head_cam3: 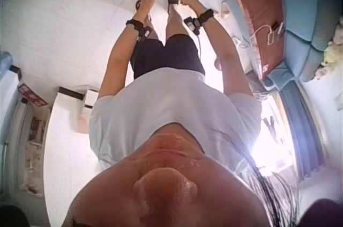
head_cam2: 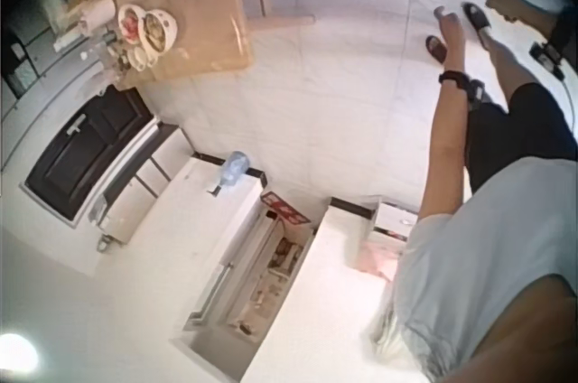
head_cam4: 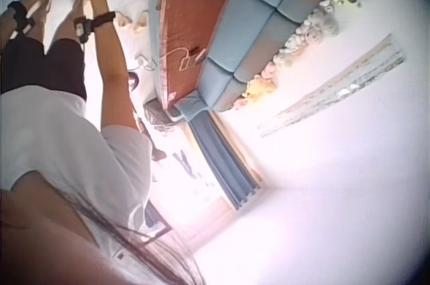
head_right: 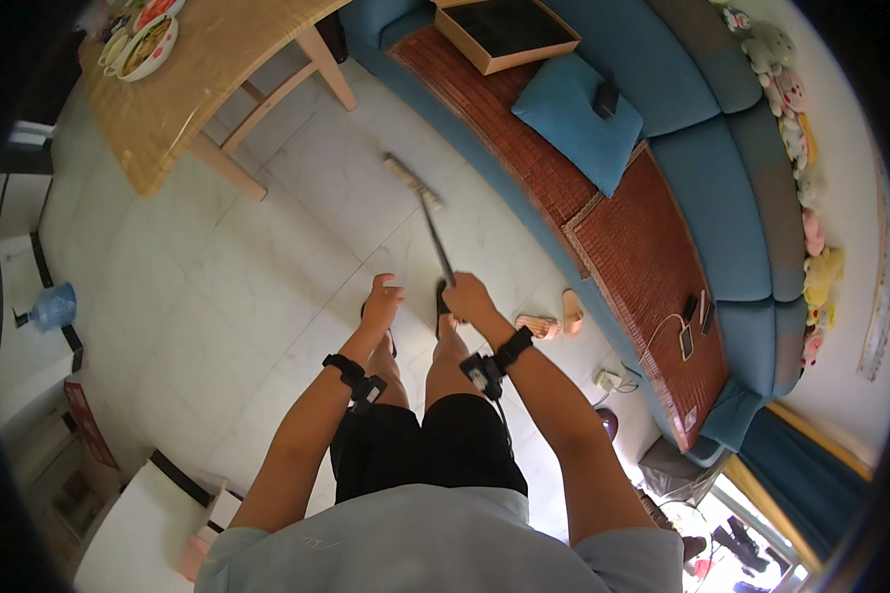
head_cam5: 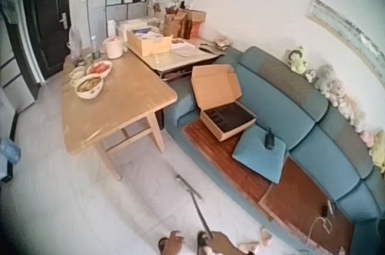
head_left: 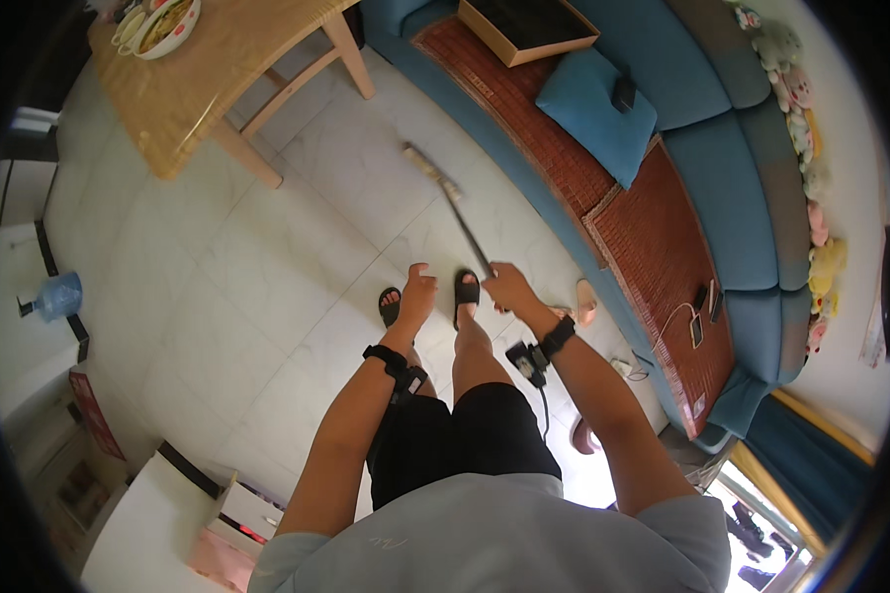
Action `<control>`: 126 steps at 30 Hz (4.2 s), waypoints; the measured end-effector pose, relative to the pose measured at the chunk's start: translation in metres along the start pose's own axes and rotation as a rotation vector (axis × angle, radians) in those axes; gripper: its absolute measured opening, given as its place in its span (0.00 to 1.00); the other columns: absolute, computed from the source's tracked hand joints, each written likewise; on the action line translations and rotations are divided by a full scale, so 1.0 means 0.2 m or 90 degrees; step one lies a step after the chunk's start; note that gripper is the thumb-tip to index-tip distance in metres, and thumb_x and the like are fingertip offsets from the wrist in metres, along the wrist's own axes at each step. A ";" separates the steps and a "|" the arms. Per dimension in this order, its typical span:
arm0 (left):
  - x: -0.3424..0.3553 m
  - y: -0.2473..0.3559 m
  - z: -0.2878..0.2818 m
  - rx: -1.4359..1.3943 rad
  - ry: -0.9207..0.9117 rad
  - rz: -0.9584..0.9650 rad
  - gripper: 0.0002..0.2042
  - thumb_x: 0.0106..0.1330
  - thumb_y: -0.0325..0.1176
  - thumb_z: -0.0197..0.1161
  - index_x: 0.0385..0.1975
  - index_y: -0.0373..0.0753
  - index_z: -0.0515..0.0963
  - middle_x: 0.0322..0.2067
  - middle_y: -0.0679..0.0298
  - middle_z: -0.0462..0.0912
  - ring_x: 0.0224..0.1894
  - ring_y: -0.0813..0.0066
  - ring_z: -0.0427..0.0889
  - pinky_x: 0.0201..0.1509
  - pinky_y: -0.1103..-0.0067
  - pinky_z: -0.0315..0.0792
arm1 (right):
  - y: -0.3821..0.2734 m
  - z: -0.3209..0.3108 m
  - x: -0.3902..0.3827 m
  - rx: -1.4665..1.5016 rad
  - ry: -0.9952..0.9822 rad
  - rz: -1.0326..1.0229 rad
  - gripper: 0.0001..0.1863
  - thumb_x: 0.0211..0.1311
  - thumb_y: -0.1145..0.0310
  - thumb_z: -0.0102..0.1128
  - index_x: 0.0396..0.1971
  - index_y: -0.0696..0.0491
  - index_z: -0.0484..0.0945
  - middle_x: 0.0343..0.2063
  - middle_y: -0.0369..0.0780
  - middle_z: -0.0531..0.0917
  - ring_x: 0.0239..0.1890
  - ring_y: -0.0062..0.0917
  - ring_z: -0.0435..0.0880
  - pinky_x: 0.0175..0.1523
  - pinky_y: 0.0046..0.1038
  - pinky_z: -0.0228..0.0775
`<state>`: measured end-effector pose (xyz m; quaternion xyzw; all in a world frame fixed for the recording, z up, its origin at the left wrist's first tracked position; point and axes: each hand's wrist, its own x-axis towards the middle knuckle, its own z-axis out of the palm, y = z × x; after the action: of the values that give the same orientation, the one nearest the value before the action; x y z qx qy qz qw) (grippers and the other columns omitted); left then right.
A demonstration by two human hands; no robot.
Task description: Sweeping the floor with a broom in a residential living area.
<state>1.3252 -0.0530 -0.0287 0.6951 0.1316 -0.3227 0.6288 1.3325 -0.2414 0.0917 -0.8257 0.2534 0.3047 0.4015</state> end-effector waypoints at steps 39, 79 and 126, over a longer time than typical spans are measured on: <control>0.07 0.02 0.07 -0.212 0.339 0.005 0.19 0.57 0.31 0.50 0.49 0.37 0.59 0.25 0.58 0.75 0.29 0.65 0.75 0.36 0.76 0.69 | -0.24 0.11 0.92 -0.177 -0.271 0.051 0.26 0.45 0.76 0.49 0.44 0.72 0.53 0.15 0.45 0.73 0.14 0.27 0.74 0.17 0.31 0.67; 0.03 0.25 -0.59 -0.369 0.370 0.031 0.16 0.58 0.33 0.49 0.47 0.42 0.64 0.34 0.60 0.78 0.36 0.68 0.76 0.41 0.77 0.68 | -1.16 0.37 1.07 -0.246 -0.210 -0.086 0.05 0.40 0.76 0.51 0.17 0.63 0.67 0.13 0.46 0.72 0.12 0.28 0.72 0.13 0.28 0.62; 0.71 0.68 -0.30 -0.120 0.392 -0.046 0.18 0.61 0.38 0.45 0.50 0.39 0.61 0.35 0.47 0.76 0.39 0.49 0.75 0.42 0.67 0.68 | -1.22 -0.40 2.04 -0.580 -0.042 -0.305 0.25 0.52 0.73 0.44 0.54 0.62 0.61 0.32 0.56 0.77 0.35 0.44 0.78 0.38 0.40 0.71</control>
<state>1.5286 -0.0515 -0.0081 0.6934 0.3698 -0.1059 0.6093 1.7973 -0.2430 -0.0333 -0.9416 -0.1138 0.3095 0.0676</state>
